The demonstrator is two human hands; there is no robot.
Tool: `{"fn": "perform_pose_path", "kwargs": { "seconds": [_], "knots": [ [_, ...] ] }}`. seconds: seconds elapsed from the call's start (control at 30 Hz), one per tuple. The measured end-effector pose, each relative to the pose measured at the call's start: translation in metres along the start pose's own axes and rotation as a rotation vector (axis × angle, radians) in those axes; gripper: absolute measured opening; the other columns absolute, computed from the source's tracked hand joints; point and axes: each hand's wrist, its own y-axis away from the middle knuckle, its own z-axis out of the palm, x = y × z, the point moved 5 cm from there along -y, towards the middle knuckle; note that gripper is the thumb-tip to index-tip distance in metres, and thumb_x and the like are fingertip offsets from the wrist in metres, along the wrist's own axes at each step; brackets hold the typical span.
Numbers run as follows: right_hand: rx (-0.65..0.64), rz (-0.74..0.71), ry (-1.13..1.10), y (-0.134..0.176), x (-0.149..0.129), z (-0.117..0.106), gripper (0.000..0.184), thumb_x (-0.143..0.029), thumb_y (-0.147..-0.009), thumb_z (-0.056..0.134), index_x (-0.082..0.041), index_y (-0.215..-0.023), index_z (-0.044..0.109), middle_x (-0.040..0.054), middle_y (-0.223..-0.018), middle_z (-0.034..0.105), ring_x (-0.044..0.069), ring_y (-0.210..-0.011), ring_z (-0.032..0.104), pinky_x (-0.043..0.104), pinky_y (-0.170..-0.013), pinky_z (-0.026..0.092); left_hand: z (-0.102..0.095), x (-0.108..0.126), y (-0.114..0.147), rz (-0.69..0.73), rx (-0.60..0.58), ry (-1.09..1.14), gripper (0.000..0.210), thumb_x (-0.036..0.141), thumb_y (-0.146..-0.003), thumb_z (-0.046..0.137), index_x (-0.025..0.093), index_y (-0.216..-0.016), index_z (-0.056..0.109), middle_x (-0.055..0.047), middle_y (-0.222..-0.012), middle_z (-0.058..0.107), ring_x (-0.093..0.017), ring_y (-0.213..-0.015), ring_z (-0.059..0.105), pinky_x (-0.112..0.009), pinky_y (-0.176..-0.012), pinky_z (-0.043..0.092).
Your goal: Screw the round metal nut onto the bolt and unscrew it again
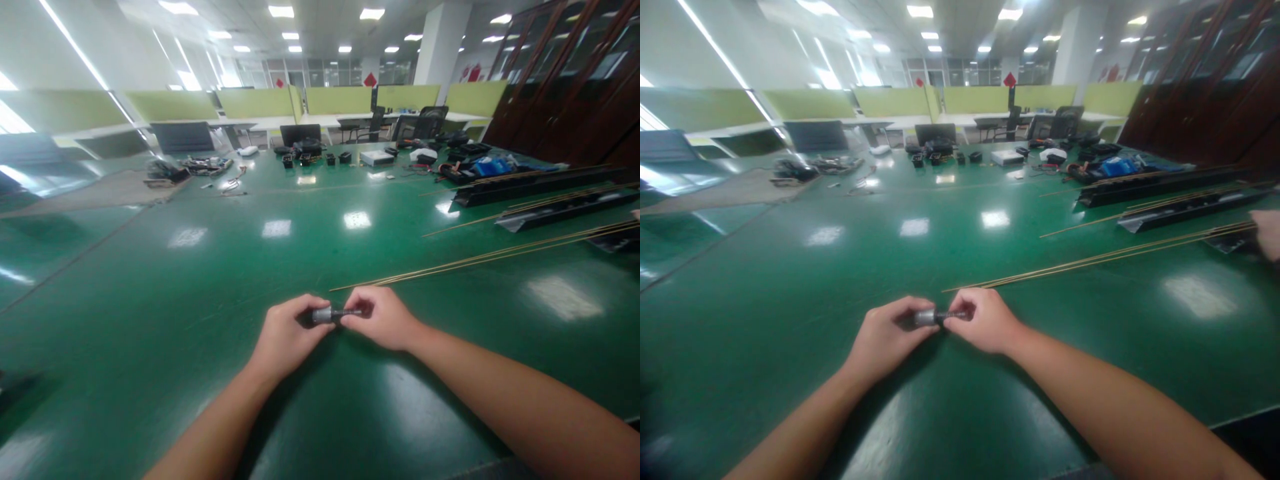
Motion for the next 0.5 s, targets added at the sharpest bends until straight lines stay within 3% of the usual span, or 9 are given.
{"fn": "perform_pose_path", "kwargs": {
  "seconds": [0.5],
  "knots": [
    [0.054, 0.019, 0.012, -0.0007, 0.0001, -0.002, 0.007, -0.021, -0.074, 0.07, -0.016, -0.076, 0.067, -0.0006, -0.069, 0.064, 0.012, -0.062, 0.057, 0.022, -0.059, 0.042, -0.004, -0.0043, -0.0008, -0.016, 0.014, -0.006, 0.021, 0.027, -0.074, 0.077, 0.024, -0.094, 0.072, 0.0, -0.092, 0.074, -0.017, -0.083, 0.069, -0.028, -0.08, 0.053]
  ]
}}
